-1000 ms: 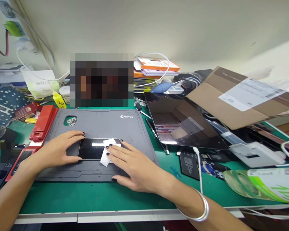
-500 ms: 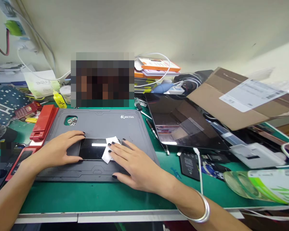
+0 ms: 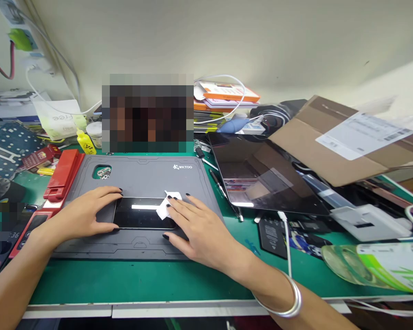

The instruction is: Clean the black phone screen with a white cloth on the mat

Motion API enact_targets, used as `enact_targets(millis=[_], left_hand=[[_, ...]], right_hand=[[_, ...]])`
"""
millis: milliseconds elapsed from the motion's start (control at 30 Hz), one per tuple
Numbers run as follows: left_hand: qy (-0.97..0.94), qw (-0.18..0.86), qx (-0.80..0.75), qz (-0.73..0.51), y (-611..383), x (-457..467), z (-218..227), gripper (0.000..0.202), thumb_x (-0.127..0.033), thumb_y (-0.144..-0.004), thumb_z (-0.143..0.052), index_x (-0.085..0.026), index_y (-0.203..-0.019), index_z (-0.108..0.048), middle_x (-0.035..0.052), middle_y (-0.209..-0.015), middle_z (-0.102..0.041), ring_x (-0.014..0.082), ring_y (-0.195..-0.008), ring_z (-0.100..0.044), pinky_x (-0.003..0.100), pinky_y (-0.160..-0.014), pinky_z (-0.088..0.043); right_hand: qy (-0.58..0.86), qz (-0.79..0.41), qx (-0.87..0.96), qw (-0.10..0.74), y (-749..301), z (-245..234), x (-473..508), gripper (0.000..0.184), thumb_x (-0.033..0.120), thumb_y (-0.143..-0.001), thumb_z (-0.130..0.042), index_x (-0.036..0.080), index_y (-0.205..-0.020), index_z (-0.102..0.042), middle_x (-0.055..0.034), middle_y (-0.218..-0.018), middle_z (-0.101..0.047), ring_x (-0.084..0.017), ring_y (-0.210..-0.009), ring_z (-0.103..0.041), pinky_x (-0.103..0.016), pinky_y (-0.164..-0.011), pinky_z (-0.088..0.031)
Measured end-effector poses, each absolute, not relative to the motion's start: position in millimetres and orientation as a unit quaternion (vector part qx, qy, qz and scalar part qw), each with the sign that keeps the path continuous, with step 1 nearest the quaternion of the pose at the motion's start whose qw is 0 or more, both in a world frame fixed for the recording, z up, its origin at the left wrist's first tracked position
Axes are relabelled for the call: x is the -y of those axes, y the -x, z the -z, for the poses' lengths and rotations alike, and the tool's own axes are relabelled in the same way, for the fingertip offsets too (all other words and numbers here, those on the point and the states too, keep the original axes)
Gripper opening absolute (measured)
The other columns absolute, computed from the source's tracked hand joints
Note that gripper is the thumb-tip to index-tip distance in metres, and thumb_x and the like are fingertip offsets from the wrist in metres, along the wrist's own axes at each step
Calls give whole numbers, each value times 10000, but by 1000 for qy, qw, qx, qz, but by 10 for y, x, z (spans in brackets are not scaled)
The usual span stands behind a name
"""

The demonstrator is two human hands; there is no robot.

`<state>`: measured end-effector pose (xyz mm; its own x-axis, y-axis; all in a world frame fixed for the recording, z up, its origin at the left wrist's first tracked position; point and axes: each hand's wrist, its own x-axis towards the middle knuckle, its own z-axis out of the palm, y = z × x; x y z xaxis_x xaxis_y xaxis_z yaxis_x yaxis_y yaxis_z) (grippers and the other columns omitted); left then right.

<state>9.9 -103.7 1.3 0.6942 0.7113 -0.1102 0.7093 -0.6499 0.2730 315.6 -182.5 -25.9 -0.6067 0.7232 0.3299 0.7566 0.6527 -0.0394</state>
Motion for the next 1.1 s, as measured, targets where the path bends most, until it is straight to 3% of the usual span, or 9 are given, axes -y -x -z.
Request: enact_targets(millis=[133,300,633,867,967,1100], left_hand=[[-908,148,-391,0,-99,1039,-21,647,-407,-793,-731,-158,-1352,-522,137,-1468,-486,317,-1320,-485,485,-1107,-420],[-907,148,-394,4,-108,1051,-34,646,-411,-791,-733,-156,-1347,-526,133,-1468,-487,311,-1319,-486,476,-1111,-416],[-909,149,-390,-6,-117,1044,-46,623,-410,-790,-728,-168,-1332,-537,134,-1453,-504,318,-1307,-501,474,-1096,-430],[-908,148,-392,-2,-112,1052,-37,637,-414,-791,-726,-165,-1344,-530,137,-1465,-492,318,-1313,-496,474,-1101,-428],[-908,147,-392,0,-110,1048,-37,646,-417,-791,-729,-157,-1347,-528,141,-1464,-492,322,-1315,-493,477,-1101,-426],[-909,148,-389,-4,-111,1047,-36,622,-419,-799,-715,-166,-1337,-535,139,-1456,-500,324,-1305,-504,478,-1096,-431]], right_hand=[[356,5,915,189,-3153,259,1837,372,305,-911,-593,109,-1222,-652,-161,-1309,-647,-289,-1242,-597,-524,-1103,-449],[343,-19,927,153,-3147,260,1835,441,288,-909,-589,103,-1309,-592,-162,-1420,-556,-296,-1336,-507,-532,-1115,-430],[354,3,911,213,-3136,234,1856,288,265,-931,-567,109,-1144,-682,-154,-1251,-683,-280,-1187,-637,-507,-1060,-500],[347,-29,928,135,-3150,261,1836,451,266,-910,-585,91,-1325,-570,-167,-1448,-525,-305,-1358,-481,-562,-1122,-411],[370,0,918,143,-3147,265,1829,417,277,-926,-569,74,-1290,-596,-192,-1425,-542,-331,-1311,-529,-579,-1085,-448],[392,24,897,203,-3140,240,1839,276,243,-938,-556,113,-1146,-683,-167,-1262,-674,-290,-1165,-650,-522,-1033,-517]])
